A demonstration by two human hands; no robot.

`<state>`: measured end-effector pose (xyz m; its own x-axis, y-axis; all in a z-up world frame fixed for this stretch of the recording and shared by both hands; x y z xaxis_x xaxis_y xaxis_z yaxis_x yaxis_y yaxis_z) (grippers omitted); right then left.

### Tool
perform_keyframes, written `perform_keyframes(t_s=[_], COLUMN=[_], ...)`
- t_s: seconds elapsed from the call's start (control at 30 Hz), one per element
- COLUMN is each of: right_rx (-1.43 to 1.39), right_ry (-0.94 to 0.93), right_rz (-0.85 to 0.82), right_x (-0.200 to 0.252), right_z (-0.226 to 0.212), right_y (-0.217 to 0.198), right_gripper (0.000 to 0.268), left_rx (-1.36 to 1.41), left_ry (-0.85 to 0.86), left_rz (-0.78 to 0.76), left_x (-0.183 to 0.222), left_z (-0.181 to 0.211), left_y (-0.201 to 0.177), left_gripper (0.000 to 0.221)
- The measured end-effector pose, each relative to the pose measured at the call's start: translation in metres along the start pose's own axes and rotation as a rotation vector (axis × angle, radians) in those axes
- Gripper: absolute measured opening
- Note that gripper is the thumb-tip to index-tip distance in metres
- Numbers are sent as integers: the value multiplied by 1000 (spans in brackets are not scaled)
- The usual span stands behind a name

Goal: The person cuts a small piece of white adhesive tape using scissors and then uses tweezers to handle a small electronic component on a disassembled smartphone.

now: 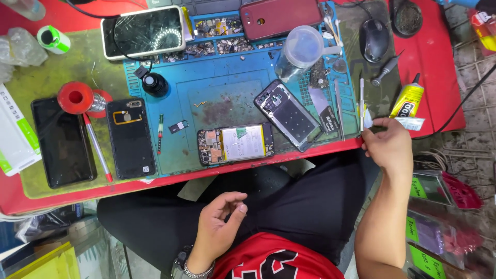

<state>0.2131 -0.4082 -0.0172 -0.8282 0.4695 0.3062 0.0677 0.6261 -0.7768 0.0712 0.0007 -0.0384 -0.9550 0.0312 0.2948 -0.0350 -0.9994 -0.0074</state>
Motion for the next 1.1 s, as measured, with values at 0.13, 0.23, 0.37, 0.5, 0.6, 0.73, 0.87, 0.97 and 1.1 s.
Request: perform_keyframes(t_s=[0.13,0.23,0.37,0.5,0.6,0.73,0.87,0.97,1.1], right_rx=[-52,-244,-524,-710,-760,-743,-730,-733,-746], right_ry=[43,90,-23,-183,-289,-369,-380,-420,-442], right_rz=[-45,169,390,251,97,-53,-126,-184,-222], right_x=[3,-10,24,76,118,163,180,181,181], right_z=[-4,39,42,2,-32,-62,-79,-82,-82], right_y=[3,-2,-27,-13,10,34,47,53,57], right_gripper=[16,12,14,17,18,17,22,22,20], left_rx=[21,1,4,54,110,260,419,435,465], left_ry=[-11,-3,5,78,165,140,70,80,53], left_rz=[9,-1,-8,-67,-137,-195,-239,-261,-279], left_x=[-2,-1,-4,-17,-24,-30,-29,-28,-27], left_z=[-4,5,10,34,63,67,55,56,52], left_y=[3,4,2,19,38,64,75,75,77], left_gripper=[22,21,20,16,15,17,13,19,20])
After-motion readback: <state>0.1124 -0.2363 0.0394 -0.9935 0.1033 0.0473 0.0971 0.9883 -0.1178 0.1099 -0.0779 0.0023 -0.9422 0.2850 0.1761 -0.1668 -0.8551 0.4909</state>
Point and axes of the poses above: each hand's wrist, its own x-axis away from the middle knuckle, its own y-axis out of the palm, z = x × y, the point moved 8 cm from there along -x, towards the middle knuckle, and after that the axes turned 1 degree about -x, right-handed, at the moved point
